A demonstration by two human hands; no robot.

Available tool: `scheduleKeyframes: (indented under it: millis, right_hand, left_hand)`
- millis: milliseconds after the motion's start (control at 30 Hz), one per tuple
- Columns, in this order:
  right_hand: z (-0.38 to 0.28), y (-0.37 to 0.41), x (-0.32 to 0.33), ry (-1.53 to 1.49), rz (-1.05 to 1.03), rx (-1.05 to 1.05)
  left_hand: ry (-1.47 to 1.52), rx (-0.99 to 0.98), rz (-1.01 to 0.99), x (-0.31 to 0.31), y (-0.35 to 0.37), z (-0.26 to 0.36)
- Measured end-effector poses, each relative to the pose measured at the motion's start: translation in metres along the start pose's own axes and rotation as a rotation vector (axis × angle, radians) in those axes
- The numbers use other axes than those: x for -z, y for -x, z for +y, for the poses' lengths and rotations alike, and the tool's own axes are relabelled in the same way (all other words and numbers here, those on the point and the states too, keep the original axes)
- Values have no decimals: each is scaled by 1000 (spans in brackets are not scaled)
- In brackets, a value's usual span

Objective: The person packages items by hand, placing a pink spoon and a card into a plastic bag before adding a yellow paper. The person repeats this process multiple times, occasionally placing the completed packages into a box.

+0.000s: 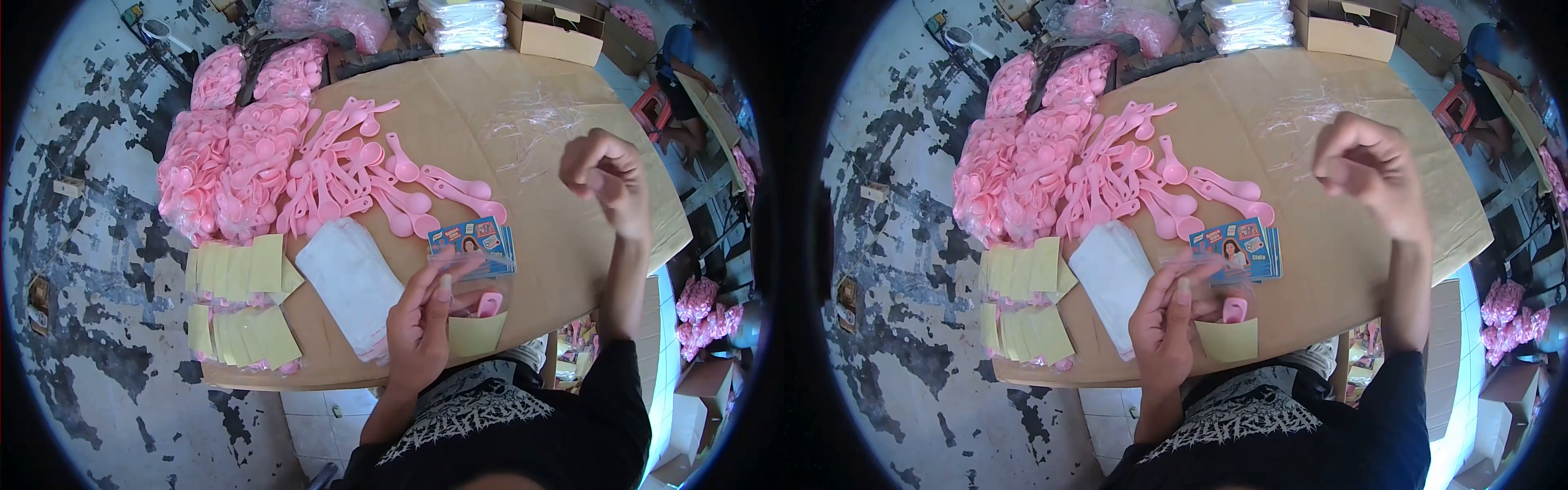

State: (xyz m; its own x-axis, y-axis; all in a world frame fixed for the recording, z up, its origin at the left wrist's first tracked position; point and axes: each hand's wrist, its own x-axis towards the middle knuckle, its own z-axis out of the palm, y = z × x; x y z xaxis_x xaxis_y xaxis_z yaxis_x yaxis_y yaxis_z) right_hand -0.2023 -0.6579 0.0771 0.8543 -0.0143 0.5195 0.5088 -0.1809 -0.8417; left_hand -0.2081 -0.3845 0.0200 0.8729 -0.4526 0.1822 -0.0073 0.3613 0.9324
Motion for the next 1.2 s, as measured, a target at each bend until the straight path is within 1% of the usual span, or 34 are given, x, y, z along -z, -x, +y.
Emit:
scheduleKeyframes:
  millis: [33, 67, 100, 200, 267, 333, 367, 433, 533, 733, 767, 833, 867, 933, 967, 1033, 1100, 1133, 1200]
  right_hand:
    - [2, 1, 18, 11, -63, -48]
    - [4, 3, 26, 21, -125, -100]
    - [8, 3, 21, 138, -32, -150]
    - [15, 4, -21, 489, 6, 284]
    - [-3, 4, -51, 634, -84, 416]
    - [-2, 5, -75, 687, -88, 492]
    - [0, 5, -82, 714, -89, 530]
    - [9, 5, -92, 736, -106, 540]
    - [11, 5, -93, 770, -110, 544]
    - [15, 8, -91, 803, -128, 547]
    - [16, 8, -91, 810, -135, 546]
    - [14, 9, -94, 819, -118, 505]
    - [13, 10, -94, 825, -109, 485]
    - [12, 8, -92, 679, -108, 433]
    - [12, 8, -91, 607, -105, 407]
    - [9, 8, -82, 444, -24, 271]
    - [2, 7, -66, 239, 35, 145]
    - [-4, 5, -54, 128, -4, 189]
    - [-2, 5, -21, -58, -41, 308]
  left_hand:
    - [44, 7, 19, 1, 1, 1]
    - [9, 2, 34, 3, 1, -2]
    - [-25, -7, 49, 5, 0, -6]
    - [-143, -31, 66, 6, -5, -5]
    - [-180, -44, 92, 2, -5, -4]
    - [-174, -65, 136, -5, -5, -7]
    - [-245, -70, 131, -3, -4, -9]
    - [-384, -79, 118, 2, 0, -15]
    - [-411, -79, 119, 0, 1, -14]
    - [-604, -121, 77, -1, 0, -5]
    - [-631, -105, 73, -1, 1, -4]
    - [-683, -74, 68, -2, 1, -3]
    - [-670, -109, 70, 0, 1, -7]
    - [-643, -177, 71, 2, 0, -16]
    - [-585, -144, 43, 3, 0, -14]
    - [-469, -77, -10, 3, 0, -5]
    - [-250, -75, -4, 3, -1, -11]
    - [-142, -75, -2, 3, -1, -12]
    - [-56, -44, 17, 3, 1, -1]
